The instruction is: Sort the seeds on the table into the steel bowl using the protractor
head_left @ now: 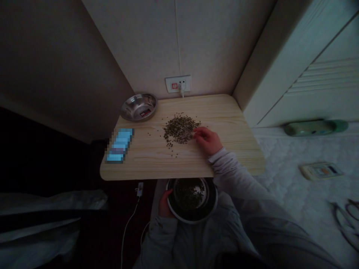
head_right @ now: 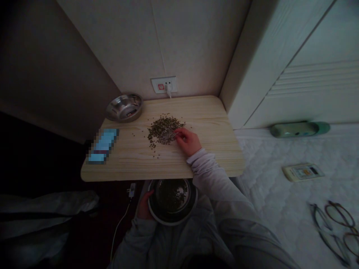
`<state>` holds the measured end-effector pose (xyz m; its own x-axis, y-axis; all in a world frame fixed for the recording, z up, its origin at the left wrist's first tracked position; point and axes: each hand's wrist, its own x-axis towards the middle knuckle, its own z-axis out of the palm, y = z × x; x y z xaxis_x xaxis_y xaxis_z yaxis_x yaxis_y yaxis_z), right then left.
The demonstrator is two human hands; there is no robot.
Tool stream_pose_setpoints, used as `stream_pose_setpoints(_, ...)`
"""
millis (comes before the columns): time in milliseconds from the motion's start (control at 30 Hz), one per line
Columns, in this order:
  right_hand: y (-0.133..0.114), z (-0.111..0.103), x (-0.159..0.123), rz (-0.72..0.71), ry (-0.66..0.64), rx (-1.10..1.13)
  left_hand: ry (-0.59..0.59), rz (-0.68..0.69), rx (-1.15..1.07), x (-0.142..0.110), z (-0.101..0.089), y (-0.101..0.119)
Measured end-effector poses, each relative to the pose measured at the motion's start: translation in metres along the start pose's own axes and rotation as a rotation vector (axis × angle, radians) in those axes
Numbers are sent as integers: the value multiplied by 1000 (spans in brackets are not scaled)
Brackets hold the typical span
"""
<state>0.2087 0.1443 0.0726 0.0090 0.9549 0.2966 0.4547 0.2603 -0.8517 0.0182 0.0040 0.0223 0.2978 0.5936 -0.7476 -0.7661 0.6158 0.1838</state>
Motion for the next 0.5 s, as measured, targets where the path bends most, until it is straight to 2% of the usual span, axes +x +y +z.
stream_pose_setpoints(133, -6, 5, -4, -21, -162, 34, 109, 3, -5, -3, 6, 1)
stream_pose_setpoints(267, -9, 5, -4, 11, -214, 47, 175, 32, -15, -5, 9, 2)
stream_pose_setpoints(367, -8, 4, -4, 24, -205, 42, 175, 51, -2, -5, 10, 2)
stream_pose_setpoints(500, -8, 5, -3, 19, -209, 34, 112, 46, 2, -6, 11, 2)
